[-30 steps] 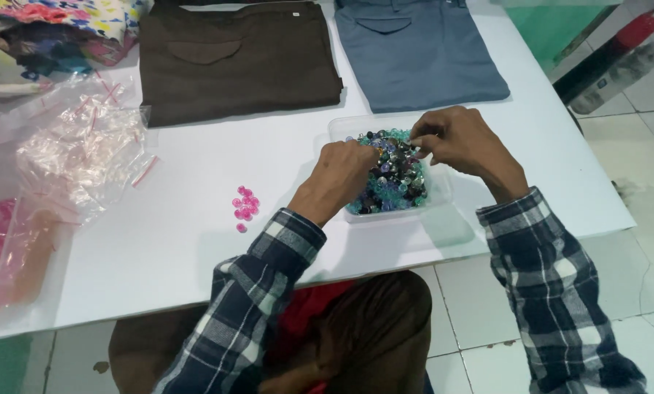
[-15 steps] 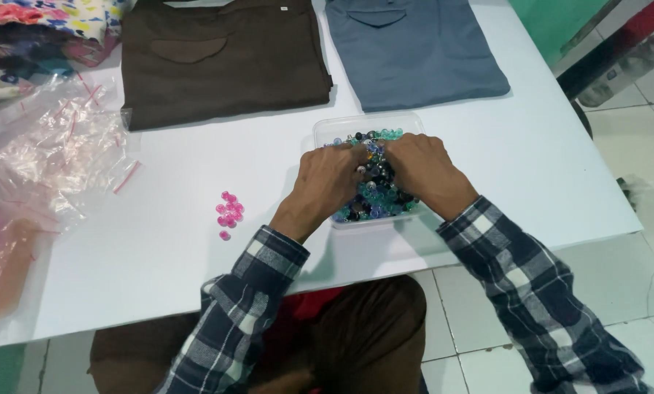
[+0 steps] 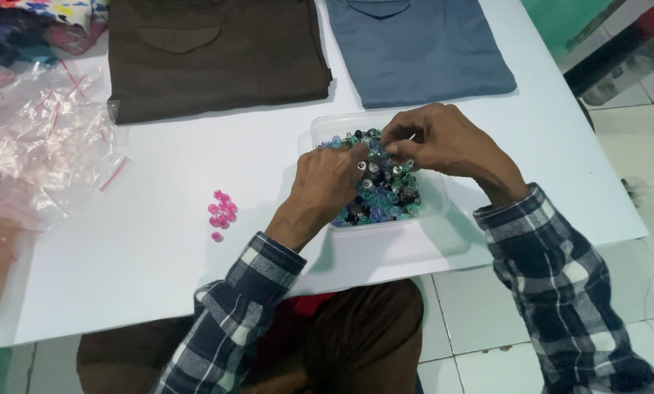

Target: Sorting small colorful buttons from a plastic container onto a table surface

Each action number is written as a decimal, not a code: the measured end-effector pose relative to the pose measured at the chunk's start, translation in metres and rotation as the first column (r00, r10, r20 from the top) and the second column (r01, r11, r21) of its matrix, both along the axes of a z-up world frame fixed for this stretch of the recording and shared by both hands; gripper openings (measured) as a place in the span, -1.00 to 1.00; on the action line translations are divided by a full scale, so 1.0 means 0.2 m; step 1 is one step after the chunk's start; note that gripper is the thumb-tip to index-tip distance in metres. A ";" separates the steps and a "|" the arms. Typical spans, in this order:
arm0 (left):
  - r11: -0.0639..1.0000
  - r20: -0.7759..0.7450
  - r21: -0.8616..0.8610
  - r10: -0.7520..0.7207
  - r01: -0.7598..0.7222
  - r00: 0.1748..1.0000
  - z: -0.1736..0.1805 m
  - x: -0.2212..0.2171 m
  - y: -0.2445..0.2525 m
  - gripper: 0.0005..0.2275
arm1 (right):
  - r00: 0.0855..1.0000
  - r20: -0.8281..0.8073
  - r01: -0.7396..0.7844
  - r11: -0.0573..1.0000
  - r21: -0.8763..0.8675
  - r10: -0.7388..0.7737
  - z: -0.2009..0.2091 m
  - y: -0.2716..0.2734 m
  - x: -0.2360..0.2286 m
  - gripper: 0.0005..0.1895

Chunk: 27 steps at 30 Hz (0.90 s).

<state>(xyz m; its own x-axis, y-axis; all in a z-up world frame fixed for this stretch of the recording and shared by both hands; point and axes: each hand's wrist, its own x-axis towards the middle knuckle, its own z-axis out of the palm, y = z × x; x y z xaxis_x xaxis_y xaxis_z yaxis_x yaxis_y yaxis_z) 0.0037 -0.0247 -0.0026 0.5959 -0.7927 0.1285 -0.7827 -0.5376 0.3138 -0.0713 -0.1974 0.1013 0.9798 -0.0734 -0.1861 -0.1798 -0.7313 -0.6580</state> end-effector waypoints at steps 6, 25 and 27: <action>0.999 0.025 -0.013 -0.036 0.036 0.999 0.02 -0.01 0.00 -0.78 | 0.989 -0.125 -0.144 0.730 -0.668 0.081 -0.07 -0.03 0.01 -0.79; 0.996 0.075 -0.081 -0.019 0.025 0.997 -0.04 -0.02 0.01 -0.79 | 0.919 0.094 0.006 0.225 -0.974 0.383 -0.53 -0.05 0.08 -0.90; 0.992 0.082 -0.123 0.006 0.004 0.997 0.00 -0.04 0.02 -0.77 | 0.950 0.100 -0.036 0.419 -0.907 0.297 -0.49 -0.11 0.10 -0.91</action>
